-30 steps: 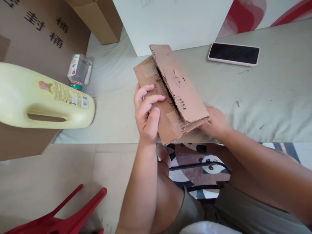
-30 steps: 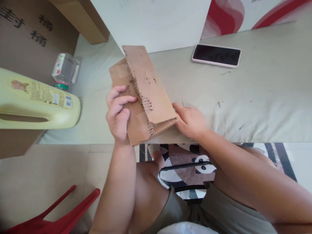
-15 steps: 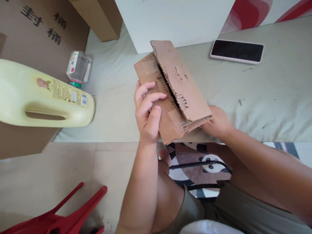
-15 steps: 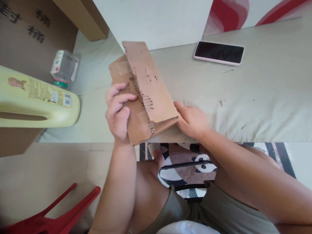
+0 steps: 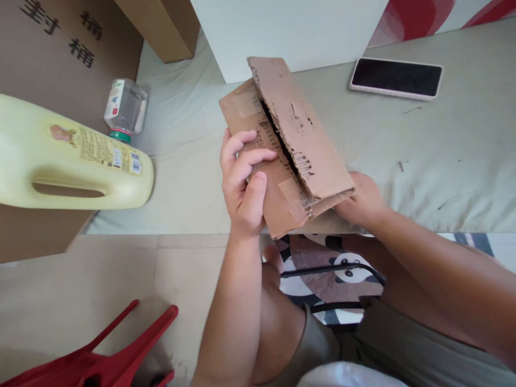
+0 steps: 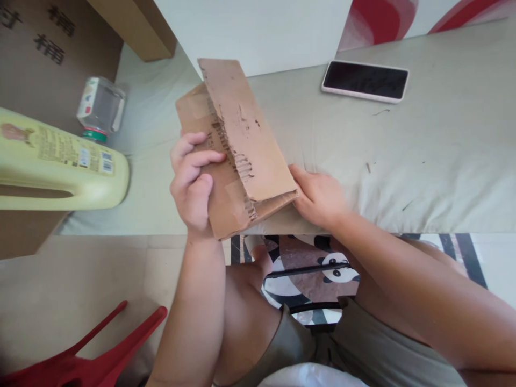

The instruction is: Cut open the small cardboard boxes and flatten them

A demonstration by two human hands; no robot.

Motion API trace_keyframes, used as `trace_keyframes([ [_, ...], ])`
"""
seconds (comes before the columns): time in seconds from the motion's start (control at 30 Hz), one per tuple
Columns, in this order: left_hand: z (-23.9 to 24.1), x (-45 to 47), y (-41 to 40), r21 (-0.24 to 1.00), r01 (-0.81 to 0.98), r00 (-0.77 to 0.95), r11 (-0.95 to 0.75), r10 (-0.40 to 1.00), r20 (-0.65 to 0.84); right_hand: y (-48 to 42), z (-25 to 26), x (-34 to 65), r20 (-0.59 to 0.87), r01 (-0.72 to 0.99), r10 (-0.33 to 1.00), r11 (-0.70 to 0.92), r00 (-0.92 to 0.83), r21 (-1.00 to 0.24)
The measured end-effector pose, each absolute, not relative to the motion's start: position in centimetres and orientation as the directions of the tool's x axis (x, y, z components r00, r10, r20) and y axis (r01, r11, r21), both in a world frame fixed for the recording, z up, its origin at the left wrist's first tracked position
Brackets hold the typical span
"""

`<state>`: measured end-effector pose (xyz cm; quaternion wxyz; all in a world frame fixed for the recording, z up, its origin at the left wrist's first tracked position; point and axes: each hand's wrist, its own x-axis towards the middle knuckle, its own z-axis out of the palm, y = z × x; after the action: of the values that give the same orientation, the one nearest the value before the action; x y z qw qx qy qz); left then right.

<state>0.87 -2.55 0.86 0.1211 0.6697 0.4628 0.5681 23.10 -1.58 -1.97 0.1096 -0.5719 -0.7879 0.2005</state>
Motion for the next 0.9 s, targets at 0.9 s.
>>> trace_keyframes([
  [0.9, 0.87, 1.12, -2.38, 0.684, 0.447, -0.093, -0.576, 0.731, 0.676, -1.65, -1.80, 23.07, -0.060, 0.849, 0.934, 0.291, -0.351, -0.441],
])
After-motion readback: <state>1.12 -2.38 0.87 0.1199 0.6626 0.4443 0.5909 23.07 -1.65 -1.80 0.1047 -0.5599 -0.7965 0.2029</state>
